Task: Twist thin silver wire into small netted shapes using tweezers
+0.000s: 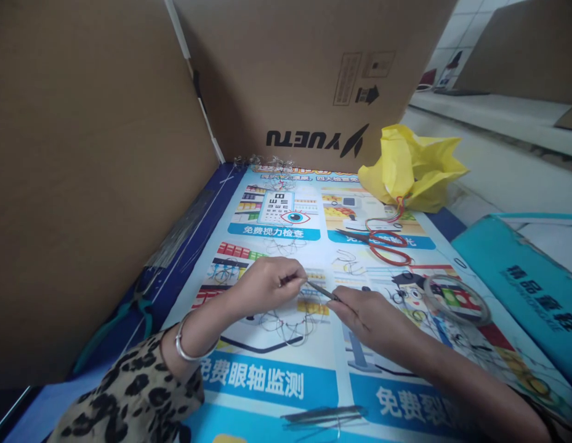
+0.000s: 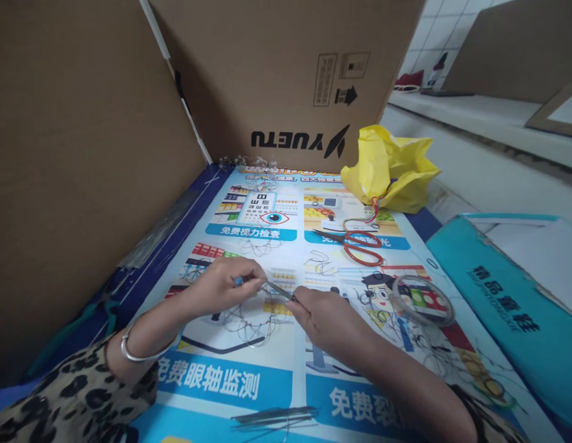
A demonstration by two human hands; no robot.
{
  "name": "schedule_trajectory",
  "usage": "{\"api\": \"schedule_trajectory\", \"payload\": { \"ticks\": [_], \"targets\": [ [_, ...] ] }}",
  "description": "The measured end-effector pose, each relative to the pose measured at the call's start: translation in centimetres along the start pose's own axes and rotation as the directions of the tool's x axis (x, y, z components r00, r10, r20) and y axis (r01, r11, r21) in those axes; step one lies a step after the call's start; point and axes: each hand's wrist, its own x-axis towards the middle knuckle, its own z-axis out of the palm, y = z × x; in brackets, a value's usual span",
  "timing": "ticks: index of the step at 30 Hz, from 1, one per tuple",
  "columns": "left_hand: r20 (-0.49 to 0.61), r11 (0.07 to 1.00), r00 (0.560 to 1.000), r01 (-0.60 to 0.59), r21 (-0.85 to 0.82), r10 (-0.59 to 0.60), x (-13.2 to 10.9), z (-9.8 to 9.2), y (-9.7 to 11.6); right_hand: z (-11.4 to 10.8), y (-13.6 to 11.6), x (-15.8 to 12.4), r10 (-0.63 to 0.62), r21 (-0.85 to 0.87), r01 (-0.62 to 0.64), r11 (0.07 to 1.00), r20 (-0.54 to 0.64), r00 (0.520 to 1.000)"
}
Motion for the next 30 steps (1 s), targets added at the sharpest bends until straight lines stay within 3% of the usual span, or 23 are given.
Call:
{"api": "schedule_trajectory", "payload": {
  "ticks": [4,10,20,30],
  "targets": [
    [0.098,0.998,0.995,-0.031,-0.059,0.037,0.0,-0.6,-0.3,-0.4,0.6,0.0,-0.081,-0.080,0.084,0.993,0.039,0.996],
    [0.174,0.997,0.984,-0.034,-0.074,0.046,0.0,-0.5,-0.5,-0.1,1.2,-0.1,-0.129,-0.230,0.113,0.967,-0.056,0.990],
    [-0.076,1.000,0.997,-0.007,0.014,0.008,-0.1,0.4,-0.8,-0.2,0.6,0.0,0.033,0.195,-0.032,0.980,-0.001,0.999],
    [-0.125,0.998,0.992,0.017,0.059,-0.009,-0.4,1.5,-0.3,0.1,0.0,-0.1,0.020,0.190,-0.025,0.981,0.029,0.999]
  ]
}}
